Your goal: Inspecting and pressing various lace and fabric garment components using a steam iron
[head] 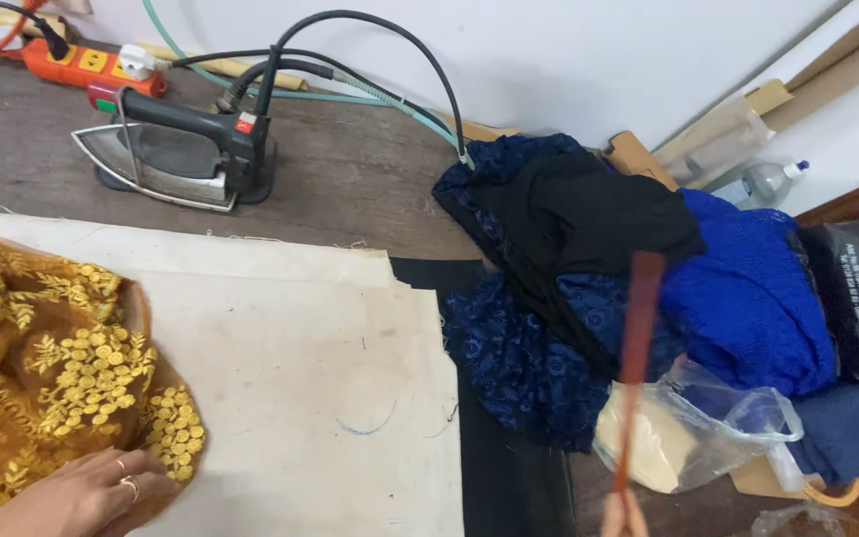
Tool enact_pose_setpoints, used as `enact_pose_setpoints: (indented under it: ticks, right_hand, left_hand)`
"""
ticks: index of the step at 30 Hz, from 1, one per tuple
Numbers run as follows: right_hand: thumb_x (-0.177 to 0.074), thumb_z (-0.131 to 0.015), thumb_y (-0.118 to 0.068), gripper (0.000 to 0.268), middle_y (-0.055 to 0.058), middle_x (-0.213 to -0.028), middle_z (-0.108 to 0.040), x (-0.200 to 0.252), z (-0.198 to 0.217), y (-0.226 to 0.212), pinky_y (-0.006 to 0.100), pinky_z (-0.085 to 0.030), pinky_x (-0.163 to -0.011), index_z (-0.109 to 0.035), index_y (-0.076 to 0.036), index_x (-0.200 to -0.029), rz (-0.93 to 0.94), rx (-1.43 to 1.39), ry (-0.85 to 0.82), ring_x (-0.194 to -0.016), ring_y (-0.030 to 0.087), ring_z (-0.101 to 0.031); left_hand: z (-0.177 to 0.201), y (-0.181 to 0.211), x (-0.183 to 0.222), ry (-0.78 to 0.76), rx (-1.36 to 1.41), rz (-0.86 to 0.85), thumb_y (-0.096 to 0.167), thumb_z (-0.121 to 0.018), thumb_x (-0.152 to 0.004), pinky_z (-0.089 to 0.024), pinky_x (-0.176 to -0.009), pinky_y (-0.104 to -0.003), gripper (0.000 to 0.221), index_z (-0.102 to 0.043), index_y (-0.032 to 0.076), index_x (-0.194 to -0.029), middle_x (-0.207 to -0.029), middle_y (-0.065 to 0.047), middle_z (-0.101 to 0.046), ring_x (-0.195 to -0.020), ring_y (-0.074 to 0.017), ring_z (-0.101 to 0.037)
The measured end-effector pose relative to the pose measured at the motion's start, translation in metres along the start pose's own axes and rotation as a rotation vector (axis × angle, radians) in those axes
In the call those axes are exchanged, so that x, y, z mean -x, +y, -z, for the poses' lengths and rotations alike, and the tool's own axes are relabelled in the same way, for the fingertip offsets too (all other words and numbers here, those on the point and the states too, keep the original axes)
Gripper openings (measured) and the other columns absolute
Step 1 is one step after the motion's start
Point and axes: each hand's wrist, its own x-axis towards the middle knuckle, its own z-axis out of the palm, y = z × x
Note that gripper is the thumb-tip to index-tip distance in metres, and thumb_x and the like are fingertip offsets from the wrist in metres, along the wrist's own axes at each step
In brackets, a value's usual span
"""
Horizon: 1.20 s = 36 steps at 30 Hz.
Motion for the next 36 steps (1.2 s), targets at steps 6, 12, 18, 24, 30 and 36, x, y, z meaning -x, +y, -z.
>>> enact_pose_setpoints:
  ticks: [6,12,18,24,30,36]
  right_hand:
    - [-0.070,-0.077,-0.031,0.045,-0.009,-0.093,-0.078,0.040,-0.028,-0.089,0.018,-0.050,-0.072,-0.072,-0.034,-0.115,0.168,0.396,-0.743,-0.078,0.007,-0.074]
    - [-0.090,-0.059,-0.026,0.029,0.011,-0.102,-0.057,0.024,-0.077,-0.109,0.035,-0.044,-0.091,-0.070,-0.014,-0.114,0.518,0.295,-0.602,-0.098,0.025,-0.059]
    - [-0.082,-0.065,-0.029,0.051,0.002,-0.127,-0.052,-0.018,-0.123,-0.130,0.046,-0.048,-0.083,-0.055,-0.027,-0.133,0.589,0.751,-0.782,-0.107,0.030,-0.051]
    - [-0.083,-0.058,-0.003,0.032,0.006,-0.094,-0.070,-0.180,-0.128,-0.089,0.033,-0.048,-0.077,-0.069,-0.017,-0.109,0.234,0.384,-0.572,-0.082,0.022,-0.063]
    - [-0.109,-0.048,-0.027,0.029,0.003,-0.050,-0.036,-0.250,-0.088,-0.207,0.032,-0.047,-0.035,-0.064,-0.012,-0.090,0.017,0.044,-0.526,-0.039,0.008,-0.032]
    - [-0.113,-0.048,-0.028,0.037,0.004,-0.055,-0.041,-0.273,-0.089,-0.219,0.028,-0.045,-0.041,-0.065,-0.006,-0.087,0.096,0.036,-0.497,-0.045,0.008,-0.034]
  left_hand:
    - [-0.014,-0.018,-0.009,0.139,0.003,-0.068,0.090,-0.056,-0.083,-0.043,-0.098,-0.034,0.075,-0.043,0.041,-0.137,-0.133,0.008,-0.048,-0.117,-0.0152,-0.055]
    - [-0.033,-0.021,-0.010,0.347,-0.066,-0.039,0.045,-0.058,-0.091,-0.051,-0.091,-0.037,0.035,-0.054,0.037,-0.125,-0.126,0.009,-0.055,-0.107,-0.0190,-0.061]
    - [-0.032,-0.015,-0.012,0.409,-0.068,-0.090,0.047,-0.050,-0.093,-0.053,-0.087,-0.037,0.033,-0.057,0.032,-0.121,-0.113,0.008,-0.061,-0.098,-0.0184,-0.065]
    - [-0.030,-0.015,-0.006,0.374,-0.040,-0.063,0.041,-0.055,-0.090,-0.057,-0.083,-0.038,0.034,-0.056,0.034,-0.123,-0.119,0.011,-0.059,-0.101,-0.0173,-0.066]
    - [-0.037,-0.025,-0.016,0.181,-0.118,0.107,0.055,-0.052,-0.094,-0.045,-0.108,-0.039,0.042,-0.044,0.041,-0.133,-0.143,0.002,-0.040,-0.135,-0.0170,-0.041]
    - [-0.033,-0.021,-0.012,0.245,-0.093,0.050,0.053,-0.056,-0.092,-0.047,-0.104,-0.040,0.039,-0.050,0.040,-0.129,-0.136,0.000,-0.048,-0.128,-0.0187,-0.050]
